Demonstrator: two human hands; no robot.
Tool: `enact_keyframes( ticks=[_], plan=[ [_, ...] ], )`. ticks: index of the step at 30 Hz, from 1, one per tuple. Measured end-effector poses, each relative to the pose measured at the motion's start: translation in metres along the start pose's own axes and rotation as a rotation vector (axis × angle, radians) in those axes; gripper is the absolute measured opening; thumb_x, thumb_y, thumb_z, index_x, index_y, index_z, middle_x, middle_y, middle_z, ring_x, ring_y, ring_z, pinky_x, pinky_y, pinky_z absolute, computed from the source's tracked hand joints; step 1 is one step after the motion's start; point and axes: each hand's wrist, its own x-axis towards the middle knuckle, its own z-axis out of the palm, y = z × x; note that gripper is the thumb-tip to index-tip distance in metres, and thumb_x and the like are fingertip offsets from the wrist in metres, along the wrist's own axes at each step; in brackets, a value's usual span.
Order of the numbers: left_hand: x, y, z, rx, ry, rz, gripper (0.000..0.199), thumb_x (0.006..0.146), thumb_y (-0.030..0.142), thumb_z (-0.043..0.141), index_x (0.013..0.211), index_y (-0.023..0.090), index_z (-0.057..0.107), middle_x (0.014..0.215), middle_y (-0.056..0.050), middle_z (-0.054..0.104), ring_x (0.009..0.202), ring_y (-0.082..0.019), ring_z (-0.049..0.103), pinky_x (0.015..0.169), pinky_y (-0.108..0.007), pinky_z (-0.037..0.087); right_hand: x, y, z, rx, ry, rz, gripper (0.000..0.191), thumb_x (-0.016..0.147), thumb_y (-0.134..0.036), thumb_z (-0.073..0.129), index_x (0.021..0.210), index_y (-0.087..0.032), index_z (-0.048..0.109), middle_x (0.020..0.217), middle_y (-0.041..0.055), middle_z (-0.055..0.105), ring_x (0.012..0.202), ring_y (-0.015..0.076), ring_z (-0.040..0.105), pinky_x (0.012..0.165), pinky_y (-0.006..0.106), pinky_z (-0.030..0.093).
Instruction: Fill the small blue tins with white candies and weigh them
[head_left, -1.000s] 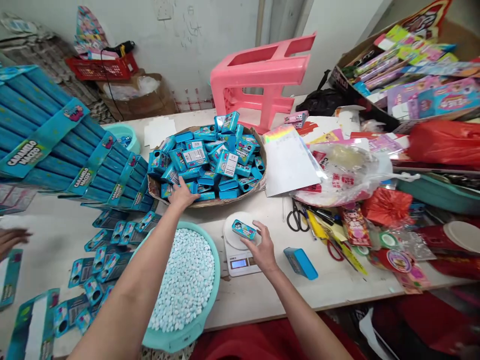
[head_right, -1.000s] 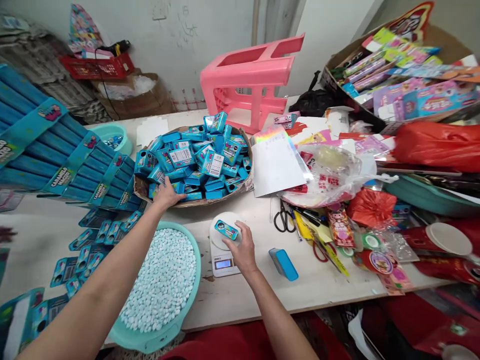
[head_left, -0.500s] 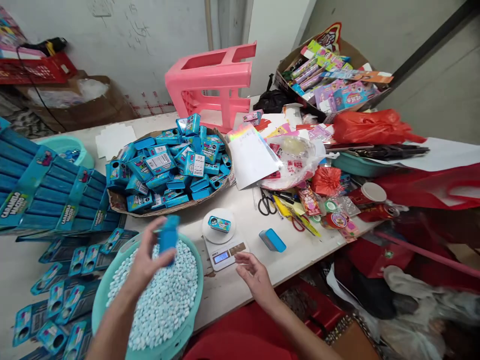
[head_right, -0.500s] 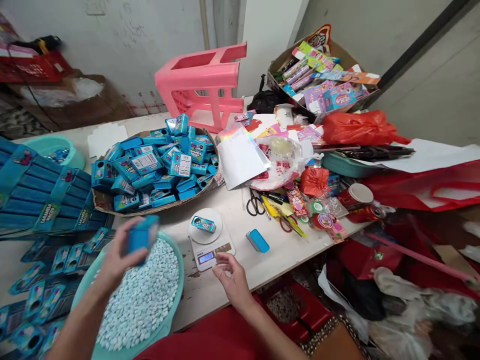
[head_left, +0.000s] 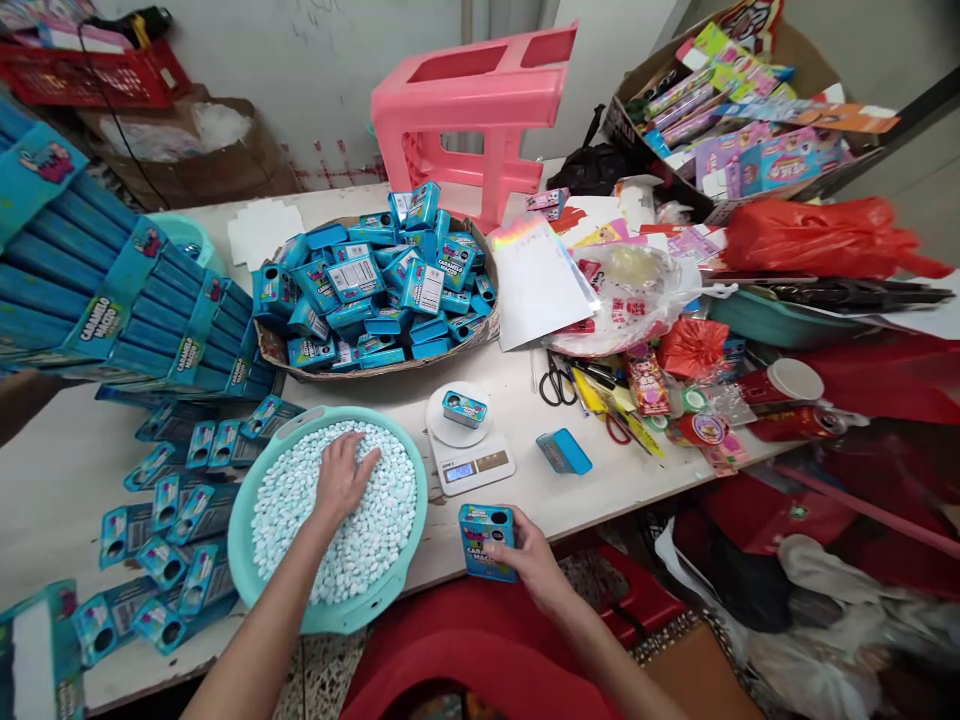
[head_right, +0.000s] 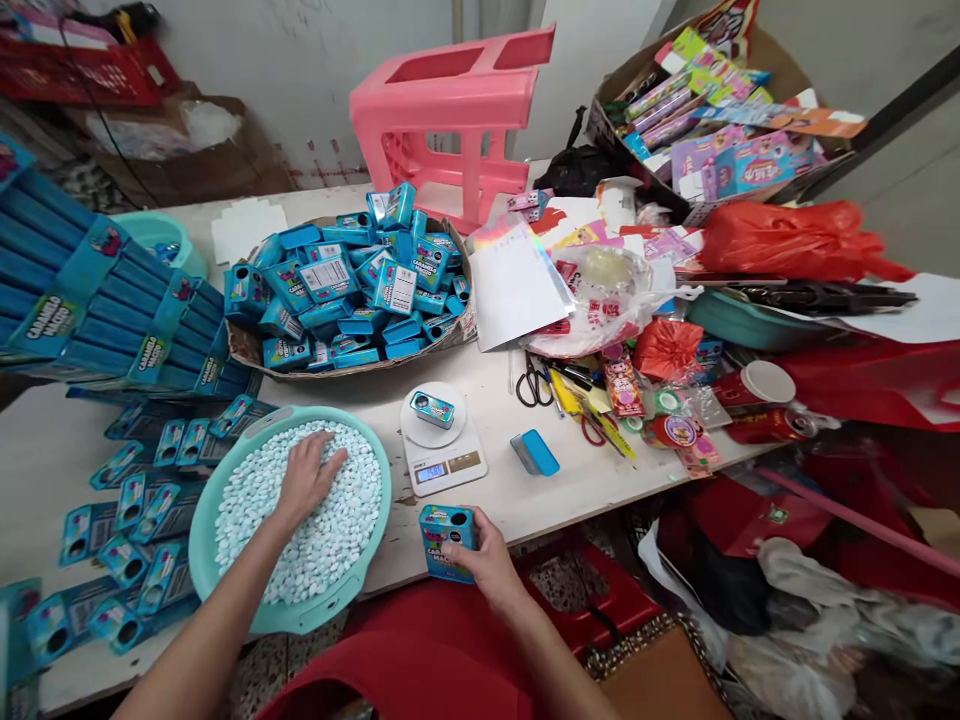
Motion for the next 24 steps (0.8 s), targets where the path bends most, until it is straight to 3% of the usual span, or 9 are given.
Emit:
enact_keyframes(
  ticks=[4,8,11,16,19,24],
  plan=[
    [-0.003,-0.004,0.019,0.095,-0.062,-0.069,0.047,0.085,0.053,0.04,0.111,0.018,0.057,0.111,-0.013,0.057,0.107,-0.03,0.05,0.093,-0.043,0.038,0.003,0.006,-0.002,-0.007,0.03,-0.032,0.046,0.066,-0.038,0.078,0.103,-0.021,0.057,0.096,0.0041,0.069,0.089,0.0239,0.065,0.082,0.042,0.053],
    [-0.019,0.005,0.015,0.051,-0.053,-0.138,0.036,0.082,0.051,0.044,0.094,0.021,0.062,0.092,-0.01,0.06,0.091,-0.028,0.056,0.078,-0.036,0.043,0.011,0.01,-0.007,-0.162,0.077,-0.107,0.045,0.068,-0.042,0.074,0.102,-0.018,0.058,0.097,0.0072,0.068,0.089,0.0254,0.064,0.085,0.044,0.051],
    [-0.027,0.001,0.009,-0.235,0.083,-0.273,0.024,0.075,0.046,0.056,0.077,0.023,0.062,0.082,-0.006,0.061,0.086,-0.025,0.057,0.071,-0.031,0.043,0.021,0.013,-0.021,-0.335,0.103,-0.191,0.049,0.067,-0.04,0.075,0.107,-0.018,0.058,0.101,0.007,0.067,0.093,0.0261,0.062,0.088,0.043,0.049],
    [-0.027,-0.007,0.0,-0.961,0.203,-0.71,0.028,0.057,0.04,0.071,0.07,0.019,0.059,0.067,-0.003,0.058,0.075,-0.024,0.056,0.063,-0.029,0.043,0.035,0.013,-0.052,-0.398,-0.01,-0.146,0.051,0.065,-0.033,0.074,0.111,-0.02,0.058,0.104,0.0051,0.065,0.097,0.0243,0.06,0.086,0.038,0.049],
    [-0.028,-0.009,-0.008,-1.113,0.173,-0.769,0.031,0.057,0.04,0.07,0.075,0.017,0.058,0.07,-0.002,0.057,0.063,-0.018,0.054,0.052,-0.026,0.042,0.039,0.007,-0.069,-0.443,-0.045,-0.153,0.051,0.066,-0.025,0.071,0.115,-0.021,0.056,0.108,0.0048,0.063,0.1,0.0227,0.059,0.09,0.037,0.046],
    [-0.033,-0.015,-0.02,-1.479,0.002,-0.762,0.023,0.064,0.036,0.062,0.071,0.017,0.052,0.066,-0.001,0.052,0.048,-0.009,0.045,0.037,-0.019,0.028,0.041,0.0,-0.093,-0.56,-0.04,-0.223,0.048,0.067,-0.016,0.055,0.115,-0.023,0.058,0.116,0.0043,0.06,0.108,0.0221,0.056,0.097,0.041,0.041]
  ],
)
